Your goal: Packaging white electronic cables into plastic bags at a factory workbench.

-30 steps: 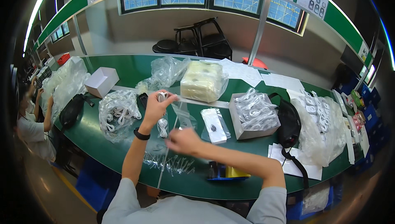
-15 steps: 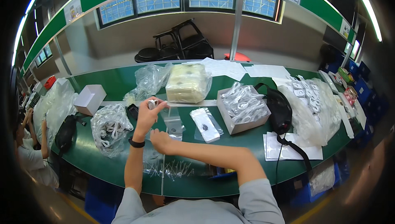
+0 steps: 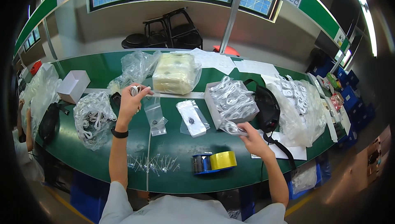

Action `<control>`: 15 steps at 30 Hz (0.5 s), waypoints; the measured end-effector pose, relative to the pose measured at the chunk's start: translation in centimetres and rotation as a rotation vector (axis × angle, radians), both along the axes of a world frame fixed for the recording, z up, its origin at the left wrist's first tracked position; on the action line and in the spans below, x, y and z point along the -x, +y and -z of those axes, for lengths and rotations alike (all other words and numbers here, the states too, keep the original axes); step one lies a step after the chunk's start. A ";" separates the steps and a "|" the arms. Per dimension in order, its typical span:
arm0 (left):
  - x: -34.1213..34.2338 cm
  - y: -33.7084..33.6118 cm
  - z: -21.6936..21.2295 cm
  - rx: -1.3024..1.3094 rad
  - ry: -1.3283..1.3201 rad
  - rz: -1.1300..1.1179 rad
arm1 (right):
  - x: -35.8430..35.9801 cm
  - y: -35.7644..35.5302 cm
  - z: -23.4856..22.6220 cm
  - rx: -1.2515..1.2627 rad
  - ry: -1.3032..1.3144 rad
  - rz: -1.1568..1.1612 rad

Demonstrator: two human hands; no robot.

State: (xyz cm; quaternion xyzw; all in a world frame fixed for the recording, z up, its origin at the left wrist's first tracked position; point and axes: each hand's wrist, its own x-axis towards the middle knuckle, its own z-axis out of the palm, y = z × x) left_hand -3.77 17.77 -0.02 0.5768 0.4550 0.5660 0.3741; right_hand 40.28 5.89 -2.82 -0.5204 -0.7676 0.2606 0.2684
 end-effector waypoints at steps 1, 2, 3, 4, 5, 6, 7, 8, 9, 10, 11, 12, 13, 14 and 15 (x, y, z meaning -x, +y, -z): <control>-0.6 -0.1 -0.3 0.003 -0.003 0.030 | -1.8 -0.1 2.0 0.005 -0.025 0.073; -1.2 0.0 -0.3 0.008 -0.005 0.061 | -2.8 -0.5 3.6 0.012 -0.049 0.148; -1.6 0.0 -0.3 0.009 -0.007 0.060 | -2.8 -0.8 4.6 0.013 -0.052 0.147; -2.0 0.1 -0.1 -0.014 -0.007 0.082 | -2.7 -1.1 5.5 -0.040 -0.232 0.150; -2.2 0.2 0.1 -0.038 -0.006 0.100 | -2.3 -1.0 5.8 -0.095 -0.410 0.149; -2.5 0.6 0.7 -0.092 0.040 0.105 | -2.1 -0.8 5.6 -0.169 -0.396 0.129; -2.7 0.6 0.9 -0.094 0.040 0.100 | -2.0 -0.5 5.1 -0.172 -0.396 0.124; -3.0 0.6 1.0 -0.112 0.027 0.123 | -0.9 0.0 3.0 -0.240 -0.381 0.123; -3.3 0.6 1.2 -0.128 0.013 0.149 | 0.2 0.6 1.0 -0.304 -0.365 0.122; -3.4 0.6 1.2 -0.138 -0.009 0.163 | 1.6 1.5 -0.9 -0.340 -0.273 0.081; -3.5 0.4 1.0 -0.138 -0.004 0.161 | 3.5 2.2 -2.5 -0.341 -0.268 0.080; -3.4 0.1 0.8 -0.119 -0.031 0.163 | 5.8 3.1 -3.5 -0.203 -0.129 0.026; -3.6 -0.2 0.4 -0.106 -0.064 0.174 | 8.0 3.8 -4.4 -0.070 0.003 -0.019; -3.7 -0.5 0.0 -0.106 -0.057 0.177 | 10.3 4.9 -4.3 -0.022 -0.024 -0.034; -4.0 -0.8 -0.4 -0.069 -0.103 0.198 | 12.4 5.8 -3.7 0.023 -0.053 -0.046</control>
